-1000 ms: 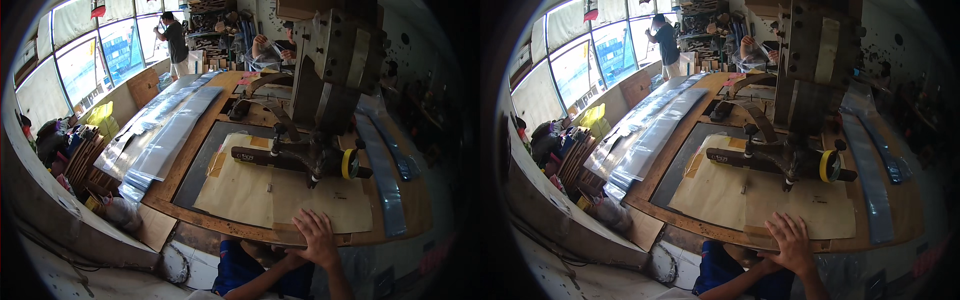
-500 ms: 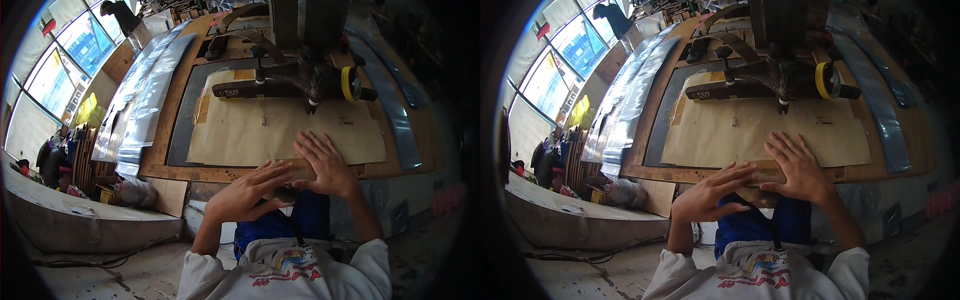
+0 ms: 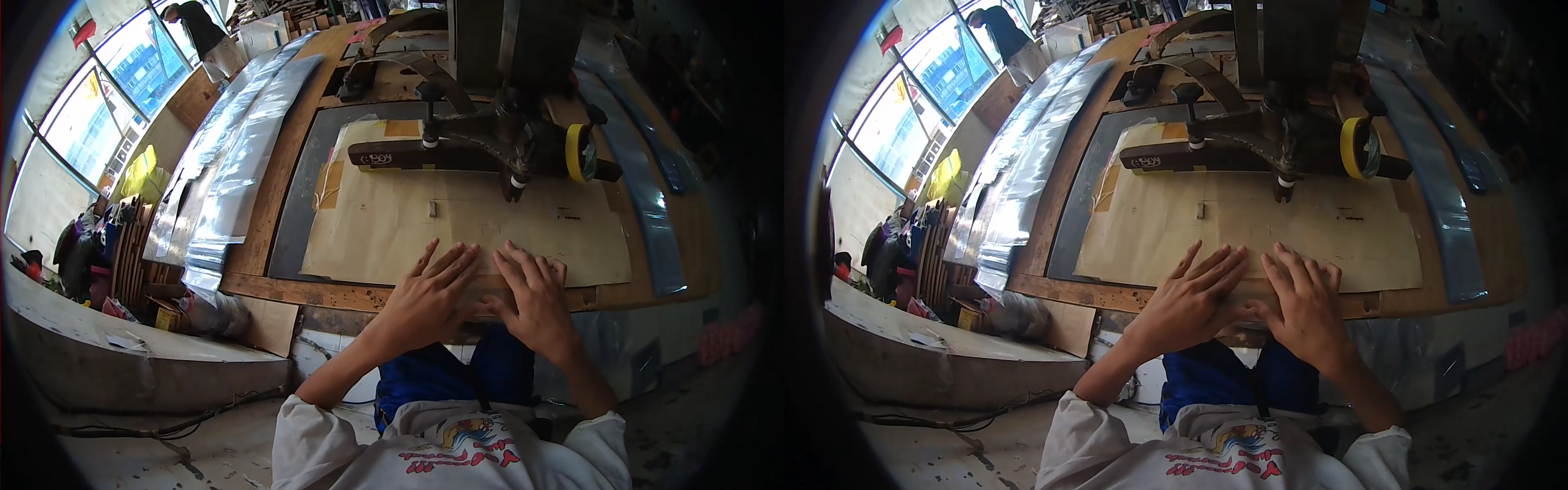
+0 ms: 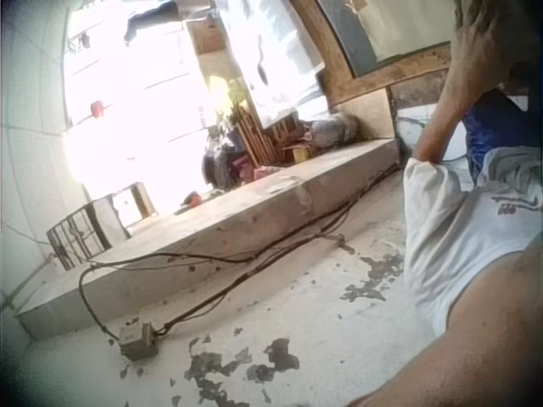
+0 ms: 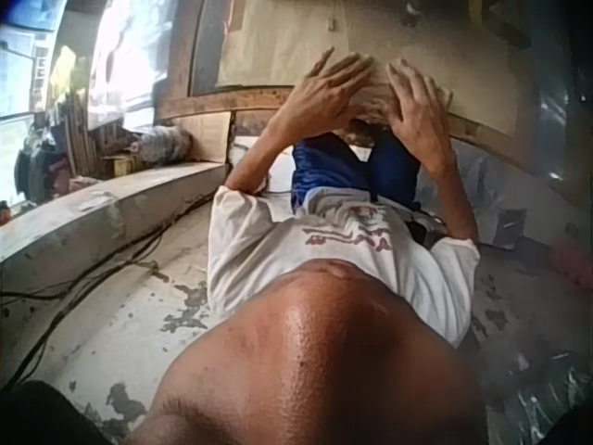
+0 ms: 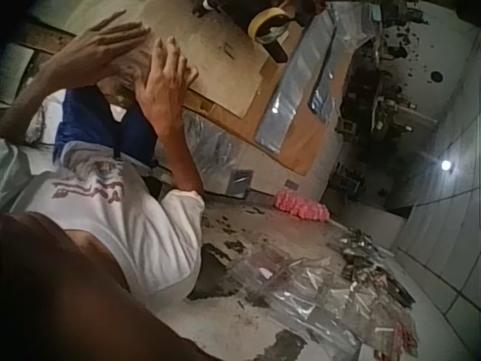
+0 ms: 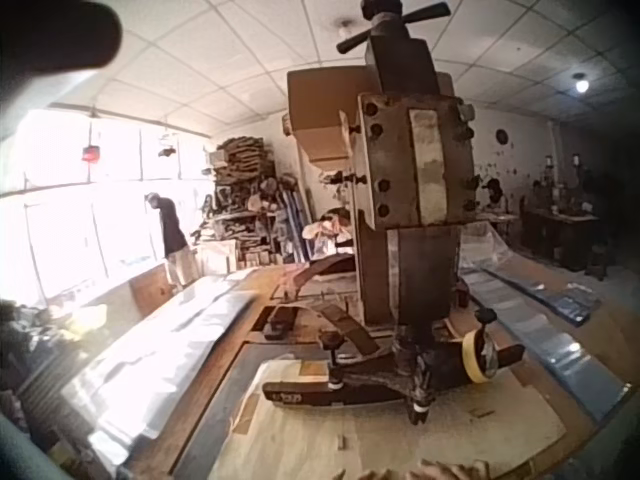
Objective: The person aligns plastic sleeves onto a marked work table beneath a sealing machine, presses them down, and handles the sealed plastic sheets by hand.
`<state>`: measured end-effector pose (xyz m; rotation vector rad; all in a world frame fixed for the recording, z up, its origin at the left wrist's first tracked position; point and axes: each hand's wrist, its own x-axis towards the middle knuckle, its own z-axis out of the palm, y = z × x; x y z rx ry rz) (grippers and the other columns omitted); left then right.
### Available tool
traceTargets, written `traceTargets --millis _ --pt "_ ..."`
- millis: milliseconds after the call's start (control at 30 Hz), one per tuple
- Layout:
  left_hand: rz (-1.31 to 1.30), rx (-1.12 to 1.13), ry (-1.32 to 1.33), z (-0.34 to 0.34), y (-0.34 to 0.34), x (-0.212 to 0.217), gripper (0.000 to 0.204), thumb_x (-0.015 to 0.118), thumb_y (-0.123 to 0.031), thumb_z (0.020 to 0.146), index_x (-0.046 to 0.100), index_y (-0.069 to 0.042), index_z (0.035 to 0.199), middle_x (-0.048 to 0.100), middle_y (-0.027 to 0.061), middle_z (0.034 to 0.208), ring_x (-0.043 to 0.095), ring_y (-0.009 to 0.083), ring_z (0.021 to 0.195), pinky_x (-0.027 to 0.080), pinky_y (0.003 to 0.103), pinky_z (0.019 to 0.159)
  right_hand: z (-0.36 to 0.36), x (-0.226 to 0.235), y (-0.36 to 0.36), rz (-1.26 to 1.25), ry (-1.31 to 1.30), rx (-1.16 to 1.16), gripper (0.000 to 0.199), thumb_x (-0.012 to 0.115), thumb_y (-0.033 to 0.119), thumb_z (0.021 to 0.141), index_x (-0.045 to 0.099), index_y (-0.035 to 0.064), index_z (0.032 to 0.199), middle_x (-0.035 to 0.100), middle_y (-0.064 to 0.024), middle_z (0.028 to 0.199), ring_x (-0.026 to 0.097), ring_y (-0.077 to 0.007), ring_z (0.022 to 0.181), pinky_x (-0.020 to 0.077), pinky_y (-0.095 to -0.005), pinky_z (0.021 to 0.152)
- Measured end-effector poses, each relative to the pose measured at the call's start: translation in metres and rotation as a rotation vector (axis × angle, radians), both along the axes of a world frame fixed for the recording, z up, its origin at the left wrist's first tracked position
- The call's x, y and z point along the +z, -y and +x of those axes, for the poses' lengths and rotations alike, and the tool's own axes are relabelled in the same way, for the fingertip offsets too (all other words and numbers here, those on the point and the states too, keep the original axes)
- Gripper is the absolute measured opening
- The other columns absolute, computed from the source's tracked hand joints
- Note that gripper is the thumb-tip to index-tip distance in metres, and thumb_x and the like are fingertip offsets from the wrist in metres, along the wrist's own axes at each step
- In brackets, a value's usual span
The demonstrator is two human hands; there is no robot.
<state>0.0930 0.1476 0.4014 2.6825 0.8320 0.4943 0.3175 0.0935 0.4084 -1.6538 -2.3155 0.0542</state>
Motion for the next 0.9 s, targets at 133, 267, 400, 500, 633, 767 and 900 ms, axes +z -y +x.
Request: traceTargets --millis 133,267,400,500,633,767,900 --pt "0.158 0.126 -0.011 0.004 -0.015 -0.008 0.070 0.061 -0.044 0.097 0.047 0.004 0.146 0.045 0.0225 0.155 0.040 0.0314 0.147 0.021 0.052 0.125 0.003 0.005 -0.026 -0.035 -0.041 0.045 0.056 0.067 0.035 0.094 0.055 0.0034 0.139 0.051 -0.0175 0.144 0.050 -0.0331 0.128 0.0295 -0.0546 0.112" --pt "0.229 0.059 -0.091 0.006 -0.030 -0.006 0.071 0.061 -0.043 0.097 0.047 0.010 0.142 0.046 0.0279 0.151 0.042 0.0342 0.145 0.022 0.050 0.125 0.011 -0.014 -0.046 0.036 -0.096 0.208 0.048 0.059 0.031 0.099 0.053 0.0031 0.138 0.047 -0.0201 0.148 0.041 -0.0370 0.142 0.0231 -0.0581 0.120" --pt "0.214 0.076 -0.092 0.006 -0.040 -0.002 0.073 0.061 -0.043 0.096 0.047 0.013 0.140 0.047 0.0312 0.149 0.042 0.0373 0.144 0.024 0.048 0.124 0.008 -0.011 -0.059 -0.038 -0.061 0.295 0.051 0.051 0.031 0.103 0.047 0.0021 0.145 0.040 -0.0231 0.155 0.032 -0.0395 0.149 0.0180 -0.0599 0.123" --pt "0.214 0.067 -0.208 0.004 -0.059 0.008 0.075 0.062 -0.045 0.095 0.047 0.015 0.138 0.047 0.0323 0.148 0.043 0.0392 0.143 0.027 0.047 0.123 0.003 -0.010 -0.069 -0.044 -0.008 0.303 0.056 0.046 0.033 0.105 0.042 0.0017 0.150 0.035 -0.0241 0.159 0.030 -0.0403 0.150 0.0189 -0.0587 0.123" --pt "0.185 -0.002 -0.185 0.004 -0.087 -0.001 0.080 0.061 -0.048 0.095 0.045 0.016 0.140 0.045 0.0327 0.149 0.042 0.0405 0.143 0.030 0.047 0.123 -0.002 -0.009 -0.078 -0.005 0.064 0.219 0.057 0.047 0.031 0.104 0.039 0.0005 0.152 0.037 -0.0248 0.157 0.033 -0.0406 0.148 0.0209 -0.0573 0.123" --pt "0.166 0.105 0.033 0.004 -0.087 -0.023 0.081 0.056 -0.051 0.099 0.041 0.015 0.144 0.041 0.0317 0.153 0.039 0.0398 0.145 0.028 0.046 0.123 -0.004 0.002 -0.085 -0.099 0.109 0.140 0.055 0.050 0.026 0.102 0.043 -0.0027 0.149 0.039 -0.0254 0.156 0.035 -0.0411 0.146 0.0239 -0.0560 0.122" --pt "0.094 0.119 0.013 0.001 -0.090 -0.022 0.078 0.051 -0.049 0.102 0.040 0.014 0.146 0.036 0.0290 0.157 0.034 0.0384 0.149 0.025 0.046 0.125 0.004 0.003 -0.090 -0.179 0.086 0.255 0.059 0.052 0.024 0.101 0.040 -0.0040 0.151 0.035 -0.0249 0.159 0.031 -0.0413 0.149 0.0243 -0.0553 0.122"
